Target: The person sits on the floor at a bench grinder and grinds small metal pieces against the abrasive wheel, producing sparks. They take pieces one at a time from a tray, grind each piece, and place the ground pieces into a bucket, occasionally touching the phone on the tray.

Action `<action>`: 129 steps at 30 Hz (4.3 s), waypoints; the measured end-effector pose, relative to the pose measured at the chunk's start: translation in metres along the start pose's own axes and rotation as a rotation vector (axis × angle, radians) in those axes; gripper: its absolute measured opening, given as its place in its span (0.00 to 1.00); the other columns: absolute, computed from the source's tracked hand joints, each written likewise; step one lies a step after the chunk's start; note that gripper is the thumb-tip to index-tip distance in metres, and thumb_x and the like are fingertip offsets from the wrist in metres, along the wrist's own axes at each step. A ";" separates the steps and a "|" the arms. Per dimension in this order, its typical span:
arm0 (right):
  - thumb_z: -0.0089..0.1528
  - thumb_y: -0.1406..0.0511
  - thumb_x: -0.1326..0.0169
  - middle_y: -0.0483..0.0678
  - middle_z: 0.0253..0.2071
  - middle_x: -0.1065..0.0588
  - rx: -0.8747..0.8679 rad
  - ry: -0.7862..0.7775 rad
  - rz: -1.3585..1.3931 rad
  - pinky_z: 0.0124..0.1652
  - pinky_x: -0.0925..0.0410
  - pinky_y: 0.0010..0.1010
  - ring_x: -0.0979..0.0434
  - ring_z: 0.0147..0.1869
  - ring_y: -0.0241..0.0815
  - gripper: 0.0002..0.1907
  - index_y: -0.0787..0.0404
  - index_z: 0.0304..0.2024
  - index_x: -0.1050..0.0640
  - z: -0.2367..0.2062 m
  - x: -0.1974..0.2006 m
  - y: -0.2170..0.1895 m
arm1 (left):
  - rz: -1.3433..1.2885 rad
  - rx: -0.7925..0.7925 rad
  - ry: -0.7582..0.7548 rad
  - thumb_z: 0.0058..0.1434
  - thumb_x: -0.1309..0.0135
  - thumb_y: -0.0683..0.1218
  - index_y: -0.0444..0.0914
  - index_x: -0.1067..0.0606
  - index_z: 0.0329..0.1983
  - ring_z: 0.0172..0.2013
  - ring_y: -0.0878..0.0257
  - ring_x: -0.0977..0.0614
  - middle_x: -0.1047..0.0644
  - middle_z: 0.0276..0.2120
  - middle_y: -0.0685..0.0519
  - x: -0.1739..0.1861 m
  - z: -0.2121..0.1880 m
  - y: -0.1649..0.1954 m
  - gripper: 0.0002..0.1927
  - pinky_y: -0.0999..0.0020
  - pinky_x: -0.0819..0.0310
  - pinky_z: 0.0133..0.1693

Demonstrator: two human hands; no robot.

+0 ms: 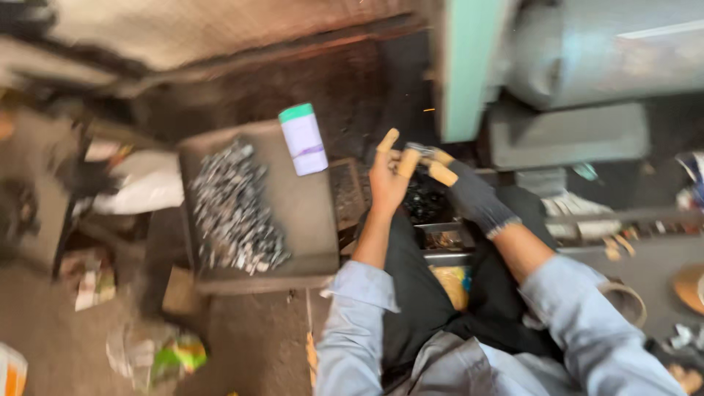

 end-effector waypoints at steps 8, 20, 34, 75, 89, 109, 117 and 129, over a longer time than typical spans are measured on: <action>0.61 0.46 0.45 0.58 0.55 0.24 -0.118 -0.079 -1.173 0.57 0.35 0.41 0.26 0.61 0.56 0.33 0.55 0.63 0.28 -0.034 -0.037 -0.001 | 1.417 0.068 0.068 0.62 0.48 0.48 0.39 0.29 0.60 0.41 0.47 0.21 0.23 0.40 0.46 0.250 0.061 -0.039 0.22 0.51 0.27 0.42; 0.63 0.57 0.44 0.53 0.58 0.24 -0.052 0.033 -0.637 0.58 0.36 0.37 0.27 0.64 0.49 0.26 0.61 0.61 0.28 -0.046 -0.048 0.024 | 0.181 0.098 0.089 0.70 0.45 0.42 0.37 0.29 0.66 0.57 0.55 0.23 0.24 0.57 0.45 0.124 -0.035 0.031 0.21 0.60 0.29 0.58; 0.62 0.61 0.38 0.49 0.45 0.22 -0.120 -0.070 0.615 0.45 0.27 0.29 0.21 0.43 0.36 0.22 0.69 0.53 0.24 -0.105 0.012 0.025 | -1.168 0.842 -0.712 0.81 0.44 0.45 0.27 0.27 0.55 0.31 0.60 0.22 0.26 0.35 0.51 -0.109 -0.179 0.045 0.14 0.65 0.27 0.34; 0.69 0.63 0.43 0.50 0.52 0.29 0.149 -0.044 0.465 0.58 0.35 0.33 0.31 0.58 0.40 0.18 0.69 0.54 0.29 0.005 0.010 0.007 | -0.861 0.621 0.078 0.65 0.43 0.45 0.32 0.29 0.59 0.39 0.61 0.16 0.18 0.41 0.48 -0.094 -0.031 -0.070 0.21 0.67 0.20 0.43; 0.61 0.59 0.40 0.46 0.36 0.19 -0.076 0.254 -0.327 0.39 0.27 0.28 0.20 0.38 0.36 0.19 0.66 0.49 0.20 -0.056 0.048 -0.026 | -0.095 0.413 -0.521 0.60 0.38 0.38 0.31 0.21 0.41 0.25 0.67 0.20 0.19 0.28 0.51 -0.117 -0.078 -0.035 0.08 0.71 0.27 0.26; 0.63 0.55 0.39 0.54 0.41 0.20 0.426 0.709 -0.776 0.44 0.28 0.31 0.20 0.44 0.42 0.21 0.67 0.47 0.20 -0.046 0.053 -0.059 | -0.010 0.229 -0.232 0.62 0.36 0.44 0.34 0.22 0.46 0.36 0.60 0.18 0.20 0.38 0.51 -0.101 -0.041 -0.009 0.12 0.67 0.25 0.40; 0.67 0.60 0.47 0.42 0.39 0.23 -0.086 0.361 0.222 0.41 0.30 0.26 0.26 0.41 0.32 0.14 0.62 0.47 0.20 -0.028 0.062 0.034 | -0.690 0.690 -0.180 0.65 0.40 0.43 0.34 0.25 0.59 0.37 0.66 0.20 0.19 0.44 0.51 -0.101 -0.069 -0.035 0.20 0.71 0.26 0.37; 0.64 0.63 0.45 0.47 0.65 0.33 0.199 -0.091 0.076 0.64 0.41 0.29 0.36 0.68 0.36 0.34 0.65 0.69 0.40 -0.001 -0.003 -0.019 | -0.755 0.564 0.224 0.69 0.40 0.45 0.31 0.23 0.56 0.34 0.71 0.25 0.20 0.38 0.57 -0.074 -0.008 -0.059 0.16 0.76 0.31 0.35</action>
Point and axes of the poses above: each hand's wrist, its own z-axis towards the middle knuckle, its own x-axis out of the back of the hand, y = z × x, the point moved 10 cm from there along z, towards the middle knuckle
